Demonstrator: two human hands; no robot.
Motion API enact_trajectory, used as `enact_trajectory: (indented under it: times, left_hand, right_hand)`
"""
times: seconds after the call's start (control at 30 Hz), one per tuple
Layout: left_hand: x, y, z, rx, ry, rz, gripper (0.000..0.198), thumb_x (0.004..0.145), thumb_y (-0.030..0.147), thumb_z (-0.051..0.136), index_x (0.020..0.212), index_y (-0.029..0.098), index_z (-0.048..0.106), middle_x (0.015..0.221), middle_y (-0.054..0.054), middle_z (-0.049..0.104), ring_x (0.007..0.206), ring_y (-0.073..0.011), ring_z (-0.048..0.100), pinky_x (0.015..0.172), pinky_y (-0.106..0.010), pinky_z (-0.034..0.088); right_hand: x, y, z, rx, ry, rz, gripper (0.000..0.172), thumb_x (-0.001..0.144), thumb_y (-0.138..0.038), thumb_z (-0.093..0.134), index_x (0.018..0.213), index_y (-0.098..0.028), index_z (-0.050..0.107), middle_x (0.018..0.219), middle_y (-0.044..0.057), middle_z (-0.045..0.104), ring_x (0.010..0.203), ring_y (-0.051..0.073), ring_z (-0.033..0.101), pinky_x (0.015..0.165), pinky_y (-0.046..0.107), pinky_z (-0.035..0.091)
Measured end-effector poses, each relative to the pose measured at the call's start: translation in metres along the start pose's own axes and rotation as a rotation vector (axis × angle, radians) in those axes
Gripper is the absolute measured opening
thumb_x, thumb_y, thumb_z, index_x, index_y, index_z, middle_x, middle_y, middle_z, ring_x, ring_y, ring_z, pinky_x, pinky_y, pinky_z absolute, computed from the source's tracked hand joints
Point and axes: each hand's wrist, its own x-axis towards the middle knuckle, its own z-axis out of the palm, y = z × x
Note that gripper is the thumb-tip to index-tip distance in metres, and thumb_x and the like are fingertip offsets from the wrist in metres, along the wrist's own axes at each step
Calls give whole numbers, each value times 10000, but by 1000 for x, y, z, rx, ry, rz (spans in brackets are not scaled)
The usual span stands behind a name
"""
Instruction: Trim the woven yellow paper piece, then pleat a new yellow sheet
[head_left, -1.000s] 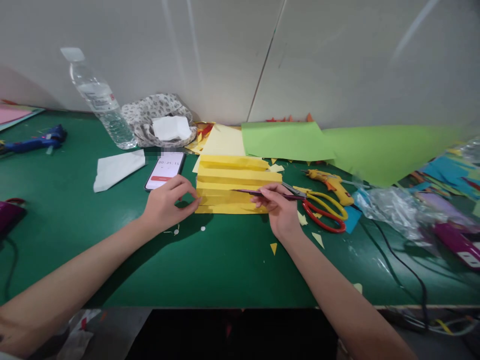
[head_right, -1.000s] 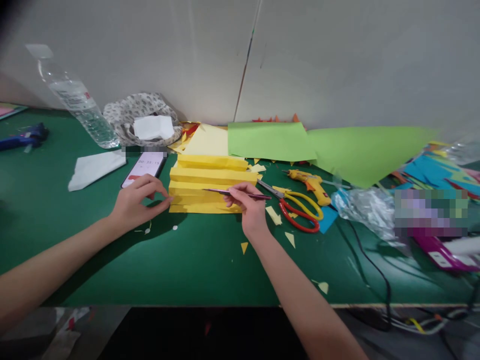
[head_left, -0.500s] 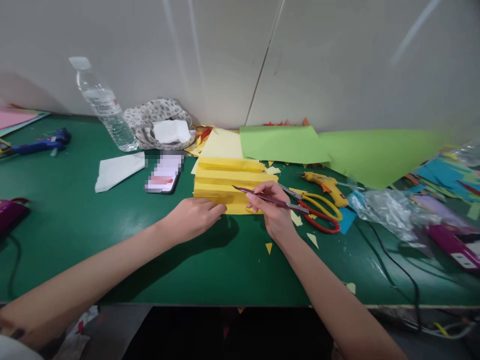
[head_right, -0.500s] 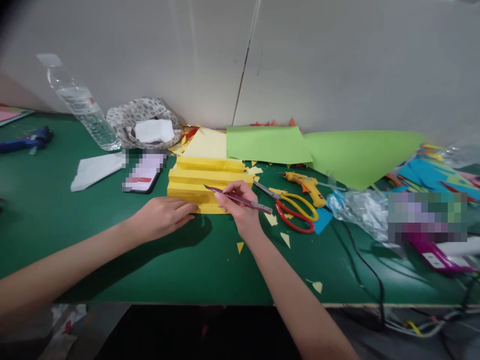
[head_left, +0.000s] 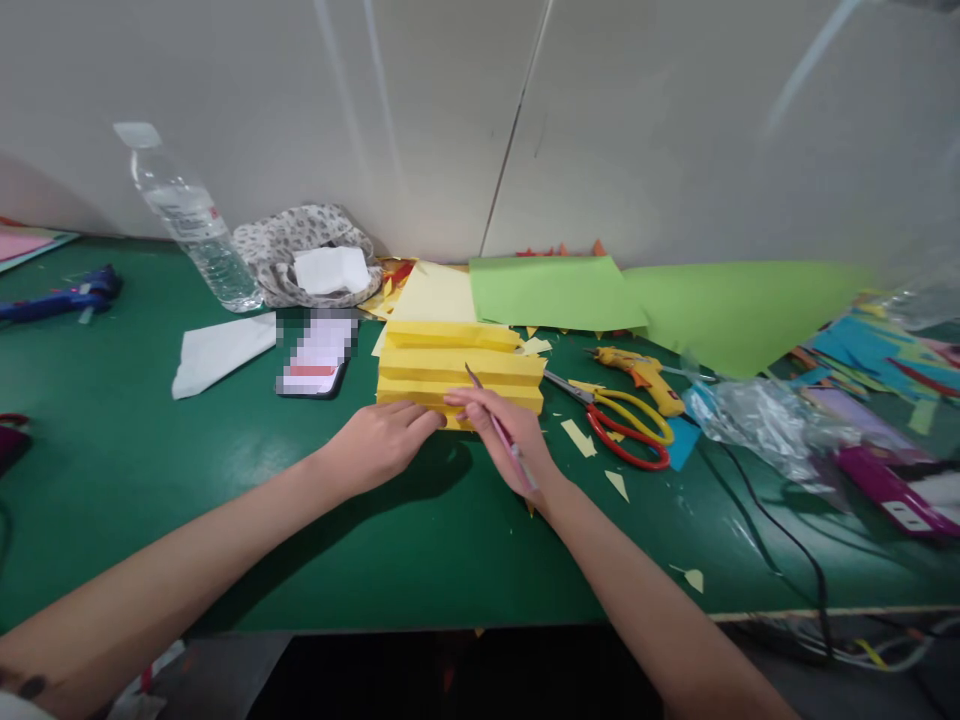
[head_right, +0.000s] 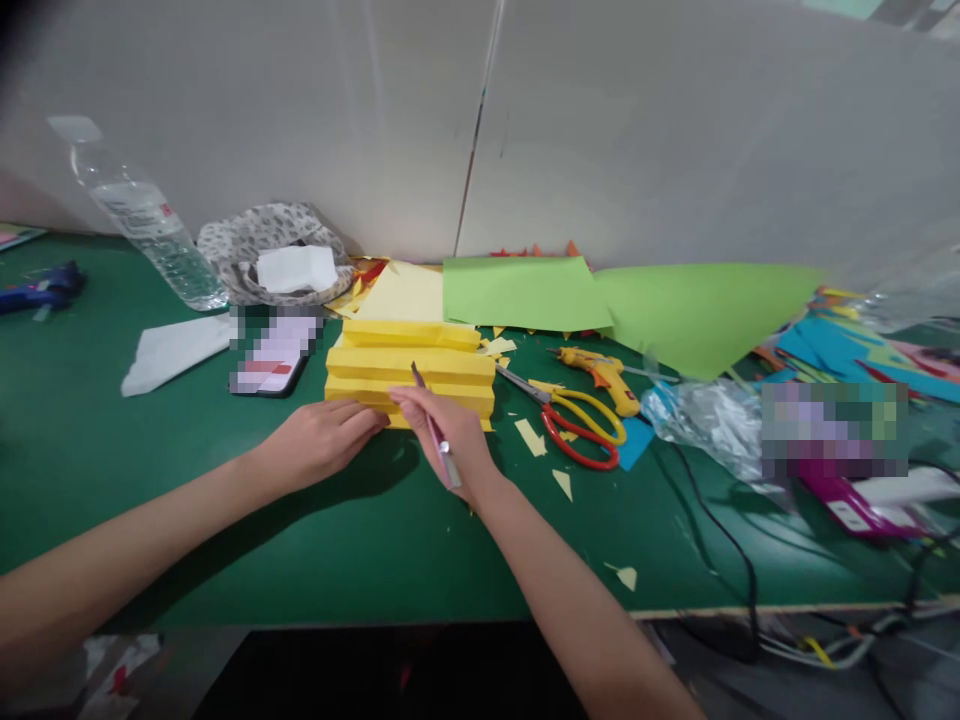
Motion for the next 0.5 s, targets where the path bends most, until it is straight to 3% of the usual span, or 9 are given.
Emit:
enact_trajectory:
  times: [0.13,0.27,0.5]
  left_hand:
    - [-2,-2,5,-316,34,-219,84,889,182,398,922,186,476,843,-26,630,745,-151,599,606,-251,461]
    - [-3,-7,9,-545,21,-379,66,861,200,461,925,201,448,819,-1,630,711,-134,596,593,-240,464]
    - [-1,-8,17,-612,38,-469,169,802,291,577,864,198,450,788,0,601,698,-137,584,601,-248,470]
  right_hand:
    - [-2,6,2,-363,-71,-203,173,838,-325,538,944,-206,608,837,51,663,771,182,603,704,309,457]
    - [-1,9,3,-473,-79,-158,98,838,-280,536,796,-193,554,669,8,594,615,136,533,593,254,396]
    - [1,10,8,-604,-22,-99,100,821,-279,560,786,-197,514,677,3,578,607,134,508,571,239,353]
